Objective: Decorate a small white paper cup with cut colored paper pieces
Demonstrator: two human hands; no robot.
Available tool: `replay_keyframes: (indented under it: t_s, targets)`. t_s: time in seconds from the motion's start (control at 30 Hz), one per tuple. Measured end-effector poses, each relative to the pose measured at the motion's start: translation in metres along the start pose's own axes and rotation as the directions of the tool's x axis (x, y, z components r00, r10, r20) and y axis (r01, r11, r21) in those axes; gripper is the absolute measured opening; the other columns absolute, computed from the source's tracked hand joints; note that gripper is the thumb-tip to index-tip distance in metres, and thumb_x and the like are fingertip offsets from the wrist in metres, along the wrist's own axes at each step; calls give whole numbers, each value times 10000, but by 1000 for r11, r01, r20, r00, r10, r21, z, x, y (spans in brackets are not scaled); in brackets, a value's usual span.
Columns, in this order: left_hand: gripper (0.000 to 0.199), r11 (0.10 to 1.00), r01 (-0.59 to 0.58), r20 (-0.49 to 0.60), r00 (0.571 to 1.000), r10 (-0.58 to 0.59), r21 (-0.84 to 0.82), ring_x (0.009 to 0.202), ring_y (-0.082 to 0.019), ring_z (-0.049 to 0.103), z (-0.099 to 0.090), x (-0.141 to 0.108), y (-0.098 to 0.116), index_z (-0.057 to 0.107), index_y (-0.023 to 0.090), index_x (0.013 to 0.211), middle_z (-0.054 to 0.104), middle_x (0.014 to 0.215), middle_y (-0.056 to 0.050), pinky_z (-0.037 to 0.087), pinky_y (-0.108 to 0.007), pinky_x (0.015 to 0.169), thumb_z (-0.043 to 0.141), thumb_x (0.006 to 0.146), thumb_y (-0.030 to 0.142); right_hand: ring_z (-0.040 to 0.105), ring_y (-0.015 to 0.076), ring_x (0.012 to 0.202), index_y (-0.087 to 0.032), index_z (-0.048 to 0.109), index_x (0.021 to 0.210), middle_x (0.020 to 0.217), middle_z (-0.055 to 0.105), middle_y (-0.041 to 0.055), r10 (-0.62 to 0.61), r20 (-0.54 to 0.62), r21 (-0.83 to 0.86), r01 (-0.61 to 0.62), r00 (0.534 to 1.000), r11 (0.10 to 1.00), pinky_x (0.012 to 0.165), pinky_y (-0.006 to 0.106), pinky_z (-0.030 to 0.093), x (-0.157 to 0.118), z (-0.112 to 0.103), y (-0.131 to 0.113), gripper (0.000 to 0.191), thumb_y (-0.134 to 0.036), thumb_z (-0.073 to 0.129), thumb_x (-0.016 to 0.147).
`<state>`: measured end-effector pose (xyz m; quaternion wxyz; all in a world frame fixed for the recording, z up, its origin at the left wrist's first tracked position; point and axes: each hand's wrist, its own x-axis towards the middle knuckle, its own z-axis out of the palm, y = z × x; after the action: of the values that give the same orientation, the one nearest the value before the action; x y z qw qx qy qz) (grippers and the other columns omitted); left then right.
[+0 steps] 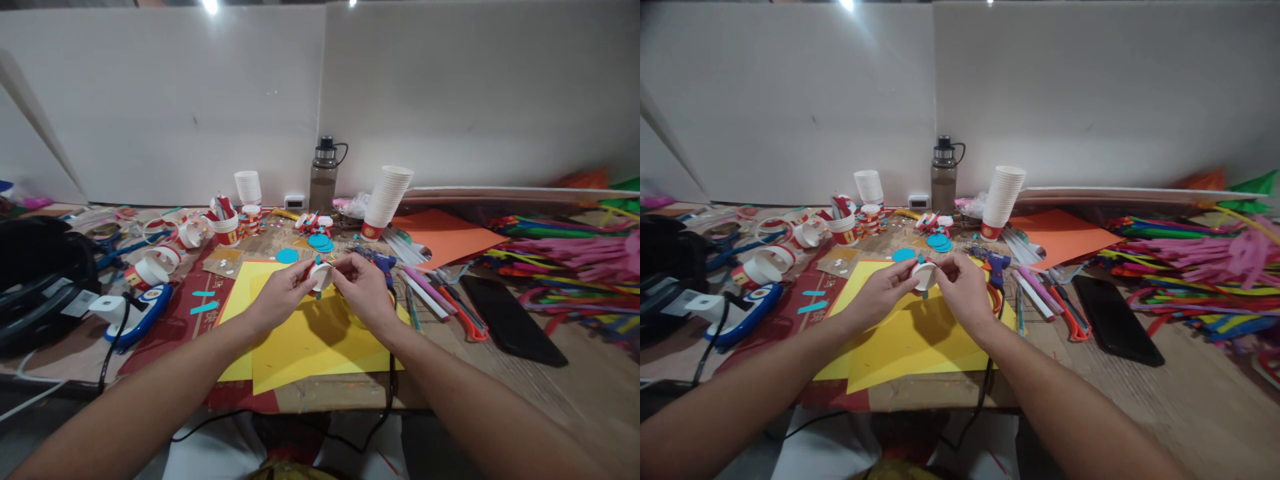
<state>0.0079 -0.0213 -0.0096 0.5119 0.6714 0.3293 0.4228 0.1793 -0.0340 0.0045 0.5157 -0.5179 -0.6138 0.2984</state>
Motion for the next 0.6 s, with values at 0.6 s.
replay_keyframes:
  t_s: [0.6]
  targets:
    - [365,980,69,-88,992,-87,-189,950,-200,639,1,1,10,671,161,1094,707,1059,-70,533,-323,837,695,765,317,554,141,706,-183,625,951,935,638,48,-94,62,-102,100,994,990,653,285,463,-1,-1,0,171,-281,580,818]
